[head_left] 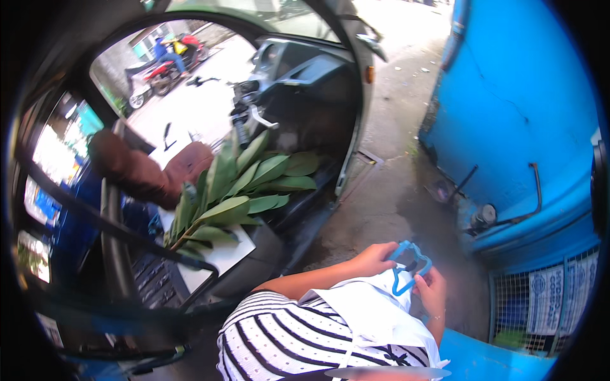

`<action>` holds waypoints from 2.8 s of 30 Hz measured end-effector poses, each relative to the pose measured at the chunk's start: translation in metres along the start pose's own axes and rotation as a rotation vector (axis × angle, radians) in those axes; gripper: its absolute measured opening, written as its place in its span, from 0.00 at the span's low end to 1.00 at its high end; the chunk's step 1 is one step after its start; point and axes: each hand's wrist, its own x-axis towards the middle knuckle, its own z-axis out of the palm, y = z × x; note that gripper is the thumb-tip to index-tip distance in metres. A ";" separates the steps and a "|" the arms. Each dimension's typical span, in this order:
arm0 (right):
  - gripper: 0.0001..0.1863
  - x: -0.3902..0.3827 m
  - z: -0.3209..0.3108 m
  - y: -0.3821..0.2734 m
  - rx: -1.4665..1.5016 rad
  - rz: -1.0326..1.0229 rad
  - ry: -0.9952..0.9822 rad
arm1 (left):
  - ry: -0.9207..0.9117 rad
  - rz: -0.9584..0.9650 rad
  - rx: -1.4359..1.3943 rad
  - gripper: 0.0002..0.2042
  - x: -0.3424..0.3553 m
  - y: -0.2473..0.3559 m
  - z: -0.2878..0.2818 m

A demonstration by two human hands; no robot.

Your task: The person repeatedly picks up large blue water jugs from a storage area and loads them into the cargo bed of a three-wheeled vehicle using a blue plastic jug lifter. The person secures the jugs in the vehicle bed and repeats the process several times.

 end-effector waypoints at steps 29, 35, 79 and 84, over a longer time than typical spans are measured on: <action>0.09 -0.078 -0.493 0.128 0.031 0.266 1.114 | -1.172 0.096 0.118 0.15 0.481 0.104 0.490; 0.06 -0.095 -0.567 0.151 0.405 0.278 1.473 | -1.428 0.410 0.298 0.16 0.531 0.178 0.678; 0.09 -0.799 -0.886 0.287 0.994 0.132 2.876 | -3.203 1.442 0.261 0.10 -0.104 0.425 1.575; 0.09 -0.848 -0.856 0.307 1.096 0.067 3.043 | -3.449 1.376 0.450 0.11 -0.199 0.400 1.590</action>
